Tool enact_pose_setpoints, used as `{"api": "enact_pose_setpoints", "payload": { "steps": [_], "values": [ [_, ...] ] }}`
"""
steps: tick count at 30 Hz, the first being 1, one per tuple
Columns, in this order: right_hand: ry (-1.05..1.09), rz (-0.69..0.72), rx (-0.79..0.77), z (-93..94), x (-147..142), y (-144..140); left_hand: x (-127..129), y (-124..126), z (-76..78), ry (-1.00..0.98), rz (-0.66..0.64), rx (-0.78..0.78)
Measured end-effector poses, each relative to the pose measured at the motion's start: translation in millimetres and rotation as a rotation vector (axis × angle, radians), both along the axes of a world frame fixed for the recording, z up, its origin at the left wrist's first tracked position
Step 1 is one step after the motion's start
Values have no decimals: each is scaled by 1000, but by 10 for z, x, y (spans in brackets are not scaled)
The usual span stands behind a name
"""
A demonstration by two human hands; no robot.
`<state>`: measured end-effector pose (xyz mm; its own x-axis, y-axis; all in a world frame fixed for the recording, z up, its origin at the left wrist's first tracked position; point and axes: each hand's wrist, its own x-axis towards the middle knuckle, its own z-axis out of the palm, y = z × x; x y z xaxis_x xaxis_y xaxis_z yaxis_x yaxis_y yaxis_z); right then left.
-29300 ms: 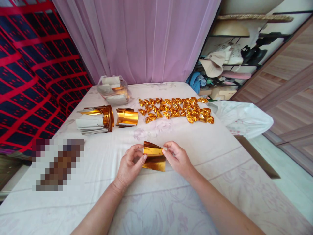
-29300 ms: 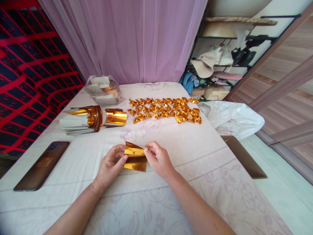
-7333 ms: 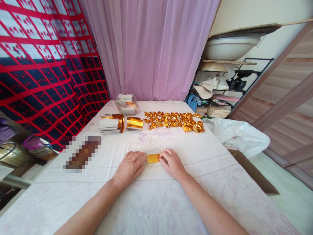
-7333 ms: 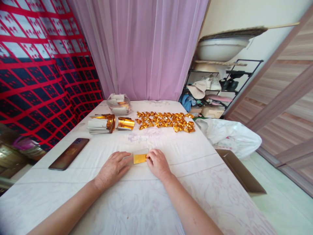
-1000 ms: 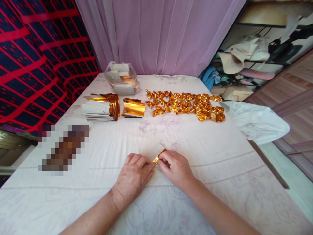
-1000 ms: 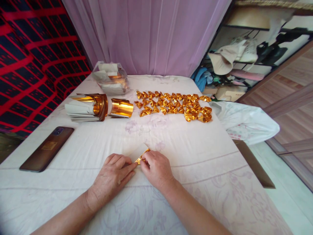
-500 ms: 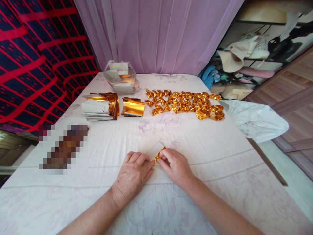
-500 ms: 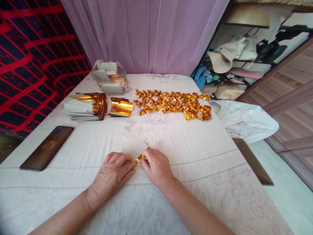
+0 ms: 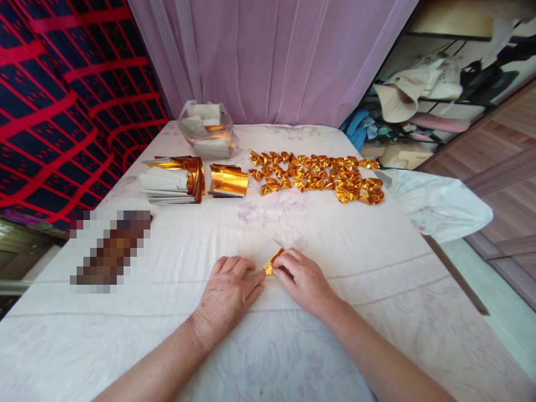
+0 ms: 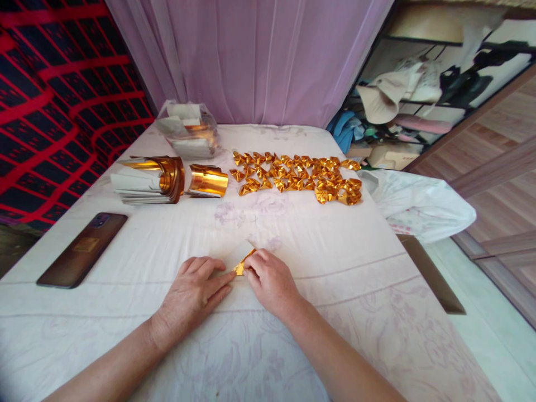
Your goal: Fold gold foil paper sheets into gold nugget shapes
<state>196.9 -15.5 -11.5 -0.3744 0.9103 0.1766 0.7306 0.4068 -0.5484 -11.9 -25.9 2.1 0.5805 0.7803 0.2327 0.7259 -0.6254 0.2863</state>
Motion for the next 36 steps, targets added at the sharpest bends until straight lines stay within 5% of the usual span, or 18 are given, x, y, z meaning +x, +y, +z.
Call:
{"api": "enact_pose_setpoints", "payload": {
  "steps": [5, 22, 36],
  "values": [
    [-67, -93, -22, 33, -92, -18, -4, 0, -19, -15, -8, 8],
    [98, 46, -109, -12, 92, 42, -119, 43, -80, -34, 0, 18],
    [118, 15, -113, 16, 59, 45, -122, 26, 88, 19, -12, 110]
  ]
}}
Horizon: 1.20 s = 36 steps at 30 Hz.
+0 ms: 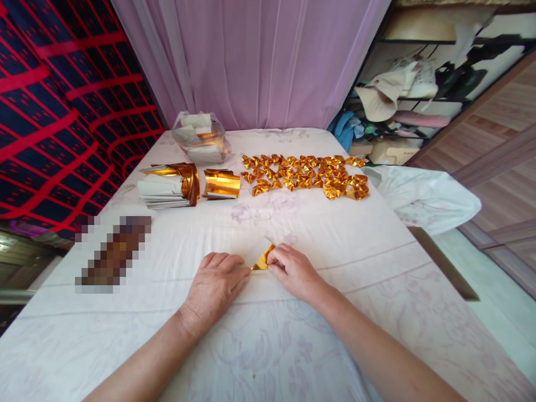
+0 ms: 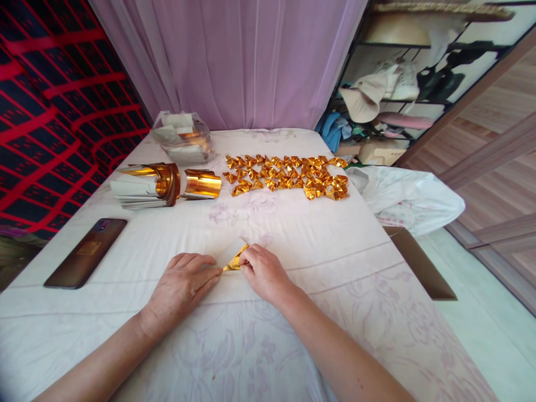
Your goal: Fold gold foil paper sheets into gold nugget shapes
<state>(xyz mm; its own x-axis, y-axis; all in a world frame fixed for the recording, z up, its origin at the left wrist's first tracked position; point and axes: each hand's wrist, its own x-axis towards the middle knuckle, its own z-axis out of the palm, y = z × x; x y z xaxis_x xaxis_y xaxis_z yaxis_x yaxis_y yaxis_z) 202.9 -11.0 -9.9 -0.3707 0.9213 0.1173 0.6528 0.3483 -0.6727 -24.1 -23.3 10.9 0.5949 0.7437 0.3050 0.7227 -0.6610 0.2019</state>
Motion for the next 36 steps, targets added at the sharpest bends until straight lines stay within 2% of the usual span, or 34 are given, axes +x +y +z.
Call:
{"api": "enact_pose_setpoints", "payload": {
  "steps": [3, 5, 9, 19, 27, 31, 36],
  "values": [
    [-5, -2, 1, 6, -4, 8, 95, -37, 57, -7, 15, 26],
    [-6, -2, -2, 5, -5, 10, 178, -61, 65, 5, -21, 31],
    [-16, -3, 2, 1, -6, 5, 279, -78, 19, 74, -43, -57],
    [9, 0, -12, 23, -1, 0, 67, -72, -64, 12, 37, -53],
    [7, -10, -10, 31, -16, -1, 26, -96, -28, -14, 31, -110],
    [8, -10, 0, 27, -17, -1, 136, -111, 29, -12, 14, -67],
    [-13, -14, 34, 0, -25, -6, 333, -115, 41, 133, 19, -79]
  ]
}}
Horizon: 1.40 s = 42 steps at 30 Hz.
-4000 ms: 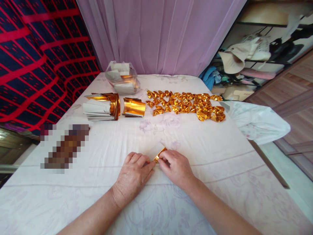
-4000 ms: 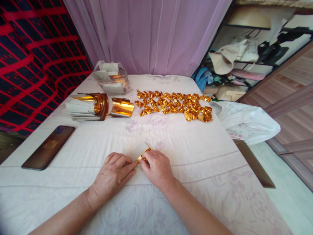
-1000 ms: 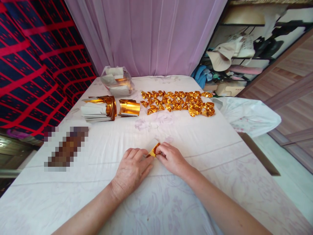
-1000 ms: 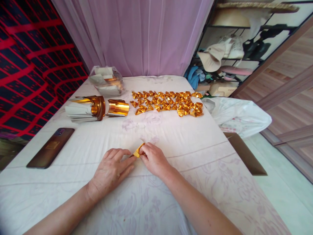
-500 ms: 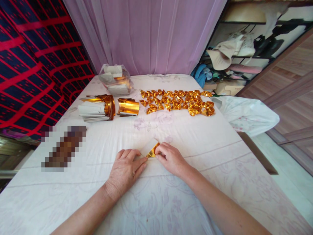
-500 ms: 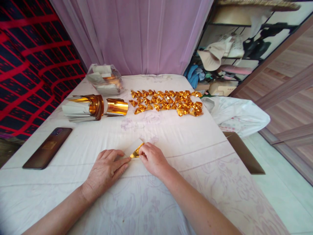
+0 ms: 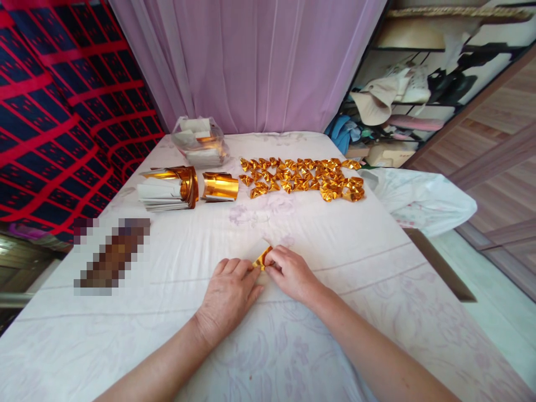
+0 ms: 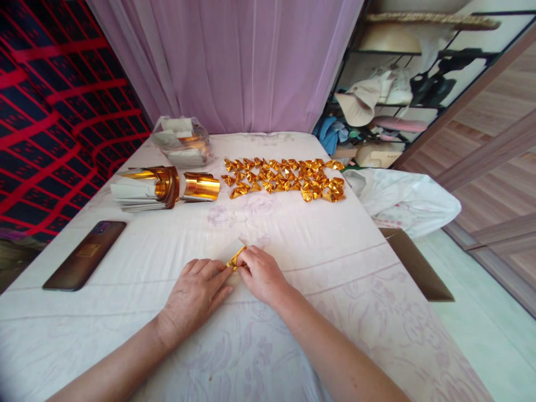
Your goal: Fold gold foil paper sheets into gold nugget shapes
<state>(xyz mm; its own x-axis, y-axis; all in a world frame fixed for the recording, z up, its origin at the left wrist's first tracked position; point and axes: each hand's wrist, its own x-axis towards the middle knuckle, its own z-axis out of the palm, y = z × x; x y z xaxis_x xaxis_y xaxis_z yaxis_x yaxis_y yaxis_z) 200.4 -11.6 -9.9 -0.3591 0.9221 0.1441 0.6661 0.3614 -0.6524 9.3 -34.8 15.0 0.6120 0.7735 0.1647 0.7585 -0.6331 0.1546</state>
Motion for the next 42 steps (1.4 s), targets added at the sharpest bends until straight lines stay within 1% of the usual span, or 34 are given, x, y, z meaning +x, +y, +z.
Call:
{"api": "enact_pose_setpoints", "payload": {
  "steps": [3, 5, 7, 9, 12, 14, 21, 26, 31, 35, 38, 42],
  "values": [
    [30, 13, 45, -26, 34, 6, 37, -4, -19, 35, 17, 17],
    [47, 0, 106, -33, 83, 23, 31, -6, -33, 37, 16, 36],
    [24, -39, 164, -25, 144, 47, 20, -6, -44, 37, 15, 51],
    [-38, -63, 180, -7, 196, 70, 11, 0, -53, 39, 12, 58],
    [-125, -42, 147, 20, 238, 86, 10, 17, -57, 35, 4, 74],
    [-146, -35, 129, 28, 245, 87, 13, 35, -50, 30, -2, 90],
    [-86, -43, 73, 29, 262, 63, 40, 144, 18, 26, 9, 129],
    [-101, -11, 48, 59, 283, 37, 75, 223, 54, 94, 39, 123],
    [-109, 45, 34, 90, 295, 24, 82, 288, 46, 118, 35, 137],
    [-105, 63, 48, 75, 304, 26, 64, 311, 10, 105, 13, 181],
    [-136, 84, 96, 52, 306, 30, 49, 313, -14, 102, 10, 227],
    [-230, 130, 238, 37, 291, 37, 31, 316, -34, 99, 13, 271]
  ]
}}
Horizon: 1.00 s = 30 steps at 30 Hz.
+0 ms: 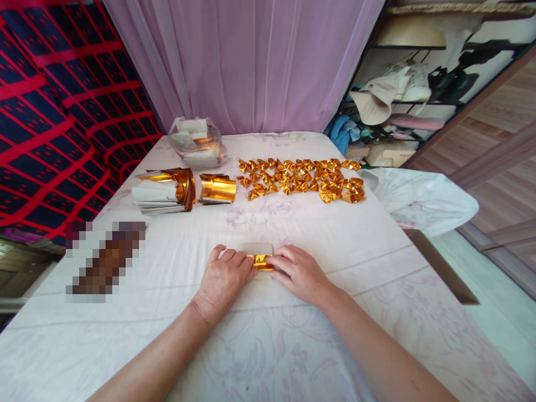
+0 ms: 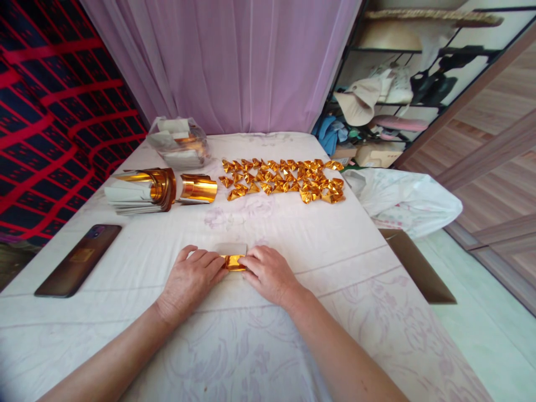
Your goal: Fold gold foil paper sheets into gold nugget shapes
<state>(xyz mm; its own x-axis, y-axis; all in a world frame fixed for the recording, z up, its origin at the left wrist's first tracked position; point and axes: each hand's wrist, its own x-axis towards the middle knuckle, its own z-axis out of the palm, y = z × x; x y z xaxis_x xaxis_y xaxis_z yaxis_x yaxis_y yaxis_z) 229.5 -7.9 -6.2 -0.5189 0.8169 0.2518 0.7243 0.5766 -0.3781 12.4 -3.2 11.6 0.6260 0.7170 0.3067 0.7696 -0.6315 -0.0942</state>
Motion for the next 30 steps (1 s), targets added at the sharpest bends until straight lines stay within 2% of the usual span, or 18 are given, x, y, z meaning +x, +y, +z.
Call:
{"api": "enact_pose_setpoints", "payload": {
  "steps": [5, 9, 17, 23, 26, 30],
  "values": [
    [-84, 14, 205, 23, -49, 6, -8, -4, -17, -9, 5, 8],
    [-107, 14, 281, 30, -129, -22, -19, -36, -23, -41, 10, -13],
    [-58, 117, 275, -21, -196, -119, -109, -137, -41, -127, 4, -39],
    [-12, 167, 268, 7, -145, -121, -44, -134, -36, -169, 95, -113],
    [-6, 146, 286, -16, -169, -113, 5, -124, -27, -182, 145, -153],
    [-35, 55, 280, -51, -216, -106, 4, -126, -25, -222, 146, -180]
  ]
}}
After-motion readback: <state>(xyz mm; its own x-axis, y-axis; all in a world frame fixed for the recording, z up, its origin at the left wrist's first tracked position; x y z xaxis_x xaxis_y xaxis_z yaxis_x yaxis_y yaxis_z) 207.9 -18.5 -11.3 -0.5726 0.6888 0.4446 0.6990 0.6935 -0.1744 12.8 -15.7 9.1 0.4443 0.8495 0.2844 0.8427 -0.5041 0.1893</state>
